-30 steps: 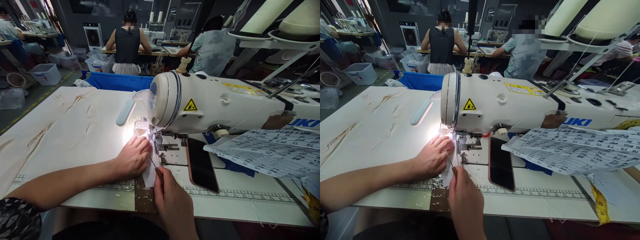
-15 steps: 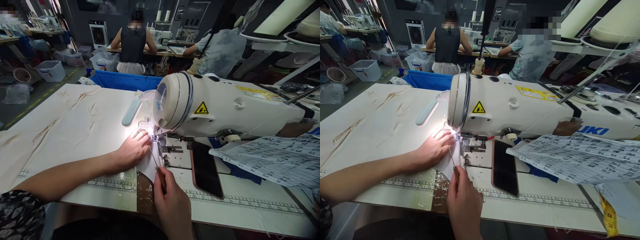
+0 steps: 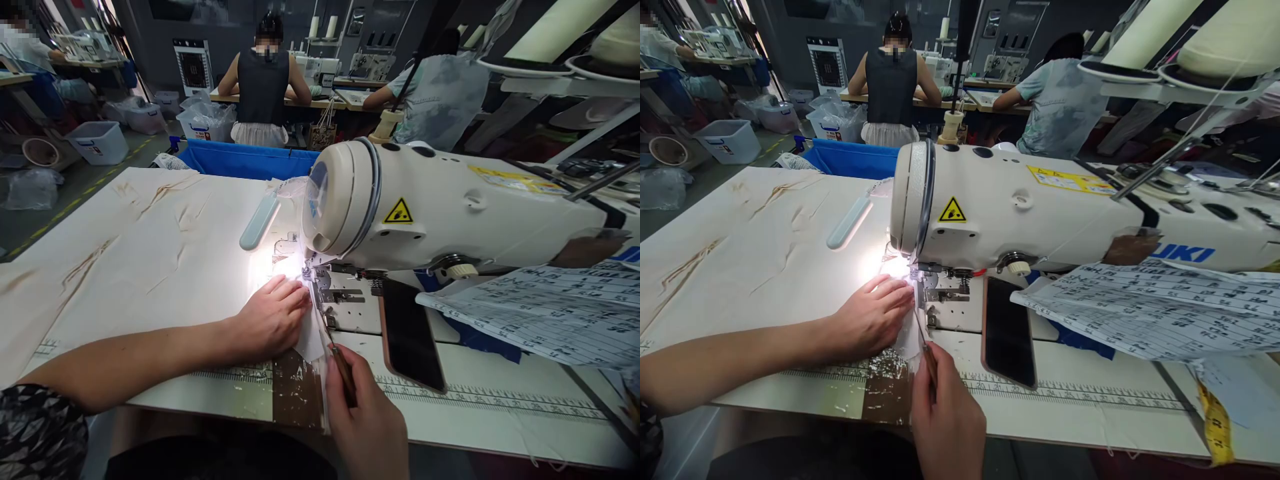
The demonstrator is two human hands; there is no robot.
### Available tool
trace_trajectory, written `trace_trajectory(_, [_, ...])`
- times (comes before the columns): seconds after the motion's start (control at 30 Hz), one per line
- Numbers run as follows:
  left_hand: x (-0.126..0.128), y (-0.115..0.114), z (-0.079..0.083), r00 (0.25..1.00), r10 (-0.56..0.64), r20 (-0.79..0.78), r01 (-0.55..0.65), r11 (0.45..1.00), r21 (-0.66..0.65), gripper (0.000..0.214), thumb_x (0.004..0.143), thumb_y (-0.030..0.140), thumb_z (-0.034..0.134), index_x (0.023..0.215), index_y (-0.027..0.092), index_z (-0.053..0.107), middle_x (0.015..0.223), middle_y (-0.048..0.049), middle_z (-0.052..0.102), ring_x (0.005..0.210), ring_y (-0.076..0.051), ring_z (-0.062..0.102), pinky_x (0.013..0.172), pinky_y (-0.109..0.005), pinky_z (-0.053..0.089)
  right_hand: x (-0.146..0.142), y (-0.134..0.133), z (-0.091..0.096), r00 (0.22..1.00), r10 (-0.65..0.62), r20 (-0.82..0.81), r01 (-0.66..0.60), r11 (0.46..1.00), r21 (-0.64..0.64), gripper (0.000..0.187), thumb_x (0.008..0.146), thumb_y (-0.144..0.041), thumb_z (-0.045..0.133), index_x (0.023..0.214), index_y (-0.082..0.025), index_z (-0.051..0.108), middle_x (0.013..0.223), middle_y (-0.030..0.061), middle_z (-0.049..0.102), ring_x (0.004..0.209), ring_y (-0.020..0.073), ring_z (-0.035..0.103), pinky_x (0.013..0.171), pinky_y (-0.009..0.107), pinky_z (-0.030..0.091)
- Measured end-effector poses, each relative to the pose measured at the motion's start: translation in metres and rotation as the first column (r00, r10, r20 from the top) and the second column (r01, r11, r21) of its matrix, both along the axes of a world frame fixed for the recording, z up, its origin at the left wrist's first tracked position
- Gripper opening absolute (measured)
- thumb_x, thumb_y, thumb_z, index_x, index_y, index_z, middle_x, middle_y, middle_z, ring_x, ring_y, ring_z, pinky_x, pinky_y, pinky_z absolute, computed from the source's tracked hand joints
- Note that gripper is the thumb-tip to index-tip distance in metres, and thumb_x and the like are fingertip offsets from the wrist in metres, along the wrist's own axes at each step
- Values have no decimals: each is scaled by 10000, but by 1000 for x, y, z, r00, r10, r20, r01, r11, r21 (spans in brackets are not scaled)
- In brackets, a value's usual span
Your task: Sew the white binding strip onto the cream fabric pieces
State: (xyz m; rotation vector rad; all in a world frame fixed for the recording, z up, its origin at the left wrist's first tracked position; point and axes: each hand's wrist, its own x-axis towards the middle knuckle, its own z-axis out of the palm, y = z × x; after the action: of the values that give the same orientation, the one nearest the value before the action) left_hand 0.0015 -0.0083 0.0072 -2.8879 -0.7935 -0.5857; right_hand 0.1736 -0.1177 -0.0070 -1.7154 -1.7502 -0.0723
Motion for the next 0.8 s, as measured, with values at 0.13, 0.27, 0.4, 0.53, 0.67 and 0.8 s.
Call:
trace_trajectory(0.13, [0,0,1,999,8,-36,-8,1000,-8,359,916,194,411,1160,30,618,1251,-177,601,1166,-292,526,1082,-530,416,18,-4,-6,969,-106,-224,77,988,-133,333,953,-491,468,1003,-230,669,858,20,774,701,180,740,616,216,569])
trace_trajectory(0.27, [1,-4,1,999,28,-18,-28,1000,-8,353,949,262,415,1150,53,617,1226,-161,609,1163,-279,526,1100,-531,398,30,-5,-6,928,-141,-346,33,953,-301,380,892,-540,527,1023,-220,685,929,43,776,758,202,741,724,251,586])
trace_trajectory(0.4, [2,-6,1,999,24,-38,-24,1000,-3,323,951,219,396,1114,56,621,1197,-170,607,1146,-273,520,1055,-505,431,31,-4,-3,900,-203,-386,46,924,-379,446,861,-588,522,1033,-213,692,891,50,771,755,211,731,749,272,582])
trace_trajectory(0.53, [2,-6,1,999,13,-53,-13,1000,3,324,953,183,378,1115,41,620,1196,-175,598,1133,-272,516,1030,-485,439,21,-6,0,863,-270,-426,101,921,-377,429,853,-590,524,1028,-236,692,911,36,762,814,216,718,788,281,559])
trace_trajectory(0.67, [2,-6,3,998,19,-63,-18,1000,9,330,965,193,362,1106,48,623,1184,-176,599,1123,-272,514,1023,-485,437,19,-6,-1,857,-293,-424,135,921,-365,428,847,-591,522,1020,-239,694,919,32,759,825,214,712,780,274,551])
trace_trajectory(0.8, [3,-7,2,999,18,-50,-18,1000,4,335,968,206,360,1085,46,630,1164,-173,601,1099,-270,524,1011,-474,444,28,-4,-4,890,-246,-385,75,910,-409,460,833,-605,529,1025,-224,701,897,38,762,717,196,708,717,261,566])
